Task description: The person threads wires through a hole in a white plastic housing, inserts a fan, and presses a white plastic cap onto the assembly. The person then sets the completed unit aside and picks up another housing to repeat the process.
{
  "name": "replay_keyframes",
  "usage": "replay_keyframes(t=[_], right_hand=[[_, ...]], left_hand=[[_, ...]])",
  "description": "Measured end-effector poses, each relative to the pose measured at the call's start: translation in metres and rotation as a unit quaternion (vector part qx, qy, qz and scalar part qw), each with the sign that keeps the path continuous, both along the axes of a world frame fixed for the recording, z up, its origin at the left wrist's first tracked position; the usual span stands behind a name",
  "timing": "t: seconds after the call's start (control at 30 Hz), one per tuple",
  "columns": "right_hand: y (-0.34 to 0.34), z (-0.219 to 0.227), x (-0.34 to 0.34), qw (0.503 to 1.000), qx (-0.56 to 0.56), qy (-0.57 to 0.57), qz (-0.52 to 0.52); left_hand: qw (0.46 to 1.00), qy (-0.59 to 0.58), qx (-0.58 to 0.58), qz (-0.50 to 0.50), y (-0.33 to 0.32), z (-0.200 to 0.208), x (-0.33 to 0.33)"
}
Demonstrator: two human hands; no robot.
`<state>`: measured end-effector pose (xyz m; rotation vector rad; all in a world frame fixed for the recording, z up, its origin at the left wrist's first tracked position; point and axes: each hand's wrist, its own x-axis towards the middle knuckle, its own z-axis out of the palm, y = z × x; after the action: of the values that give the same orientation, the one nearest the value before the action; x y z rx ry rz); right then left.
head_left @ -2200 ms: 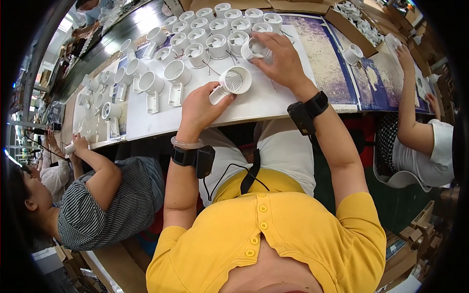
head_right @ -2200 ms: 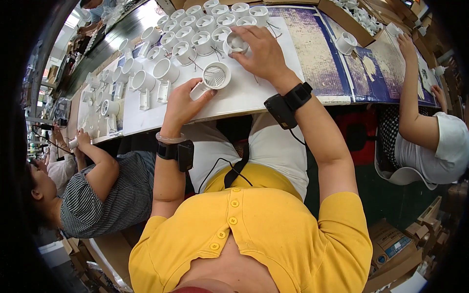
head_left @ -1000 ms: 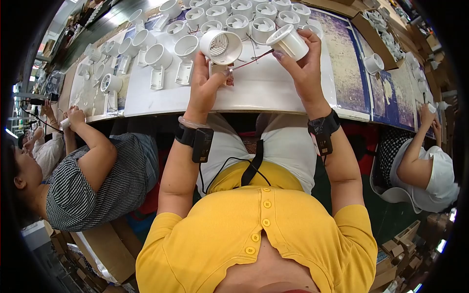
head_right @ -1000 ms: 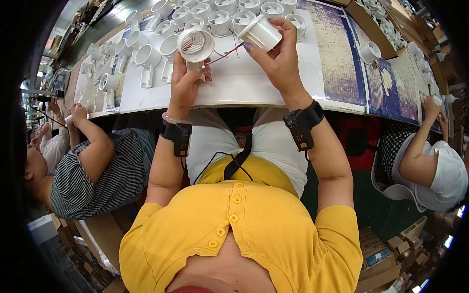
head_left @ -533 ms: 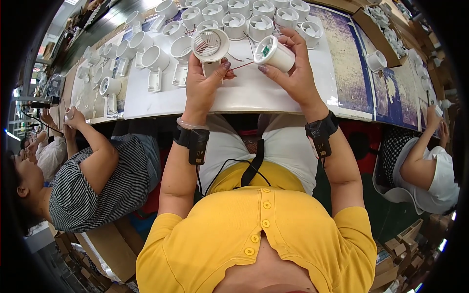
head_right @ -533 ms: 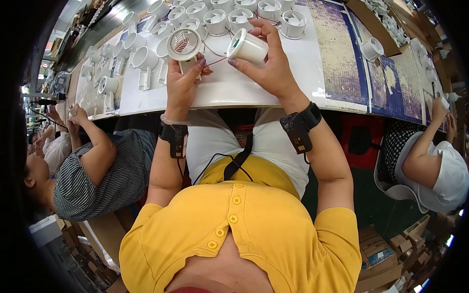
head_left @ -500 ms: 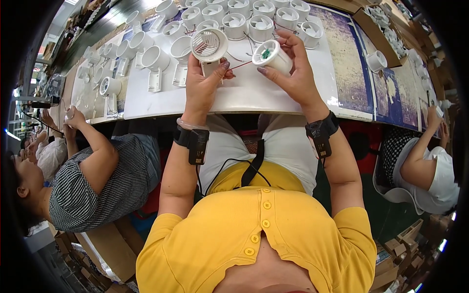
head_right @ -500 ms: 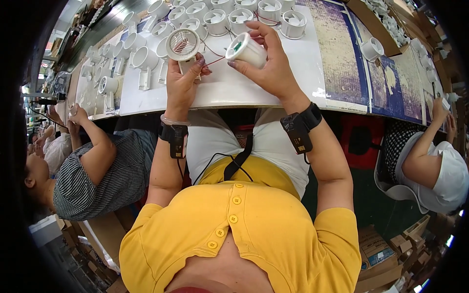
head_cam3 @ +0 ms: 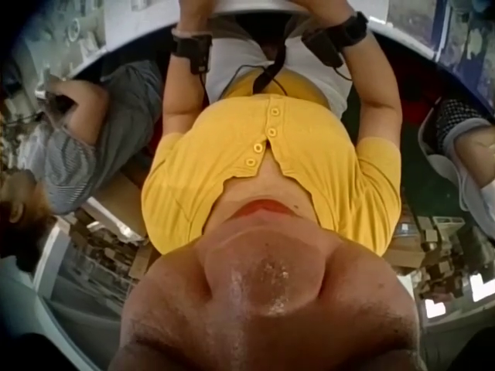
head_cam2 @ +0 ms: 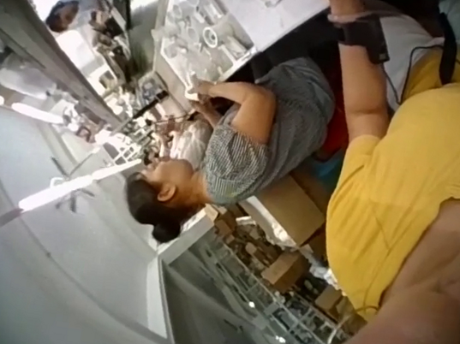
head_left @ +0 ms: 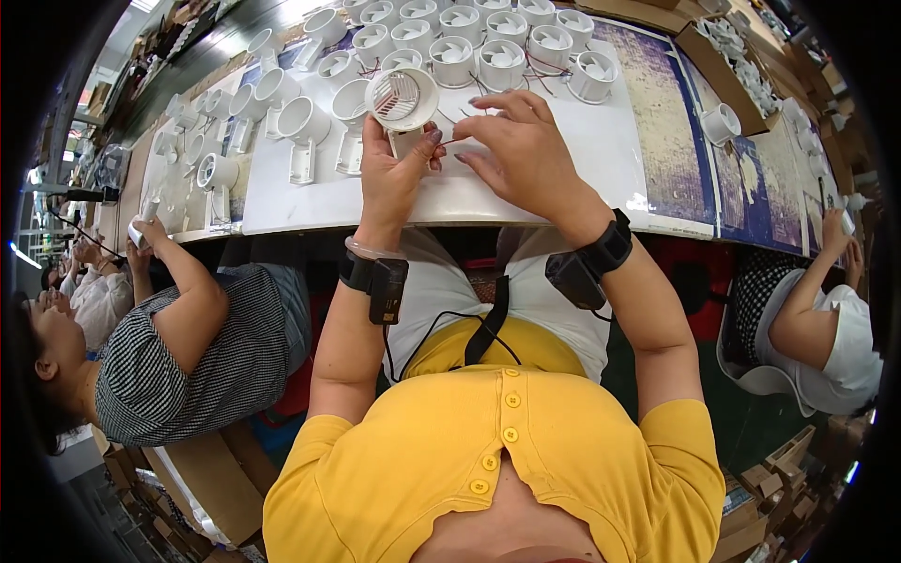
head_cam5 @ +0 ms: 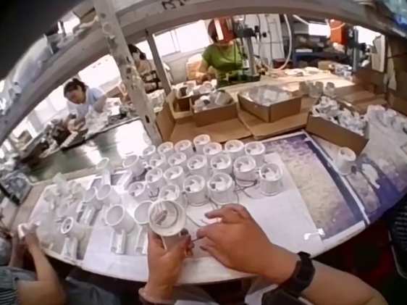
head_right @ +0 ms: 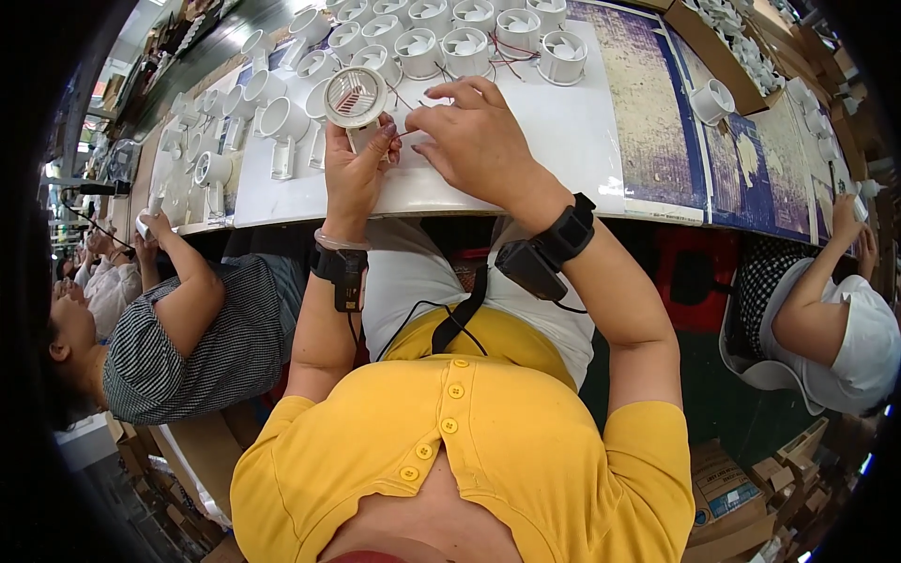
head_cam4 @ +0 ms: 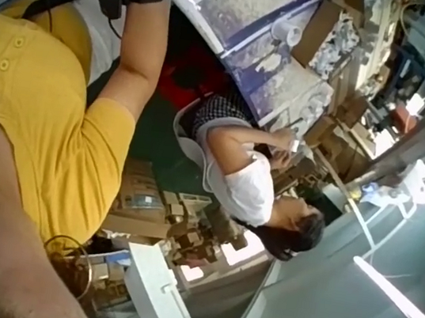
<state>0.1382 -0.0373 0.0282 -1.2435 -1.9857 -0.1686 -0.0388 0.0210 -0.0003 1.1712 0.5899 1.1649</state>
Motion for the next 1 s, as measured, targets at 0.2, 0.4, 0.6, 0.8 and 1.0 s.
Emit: replay_keyframes(t=[0.2, 0.4, 0.6, 0.8, 1.0], right_hand=[[0.001, -0.001, 0.007, 0.999, 0.036, 0.018, 0.002], [0.005, 0.003, 0.018, 0.994, 0.083, 0.066, -0.004], [0.006, 0.002, 0.012, 0.990, 0.129, 0.056, -0.024], [0.007, 0.000, 0.010, 0.992, 0.119, 0.036, -0.018], [0.007, -0.003, 0.009, 0.993, 0.111, 0.003, -0.029]], left_hand=[[0.997, 0.056, 0.040, 0.033, 0.002, -0.001, -0.007], [0.985, 0.134, 0.104, 0.033, 0.008, -0.003, -0.013], [0.978, 0.169, 0.127, 0.001, 0.006, -0.002, -0.008], [0.978, 0.172, 0.120, -0.009, 0.006, -0.003, -0.006], [0.973, 0.193, 0.129, -0.007, 0.007, -0.003, -0.009]])
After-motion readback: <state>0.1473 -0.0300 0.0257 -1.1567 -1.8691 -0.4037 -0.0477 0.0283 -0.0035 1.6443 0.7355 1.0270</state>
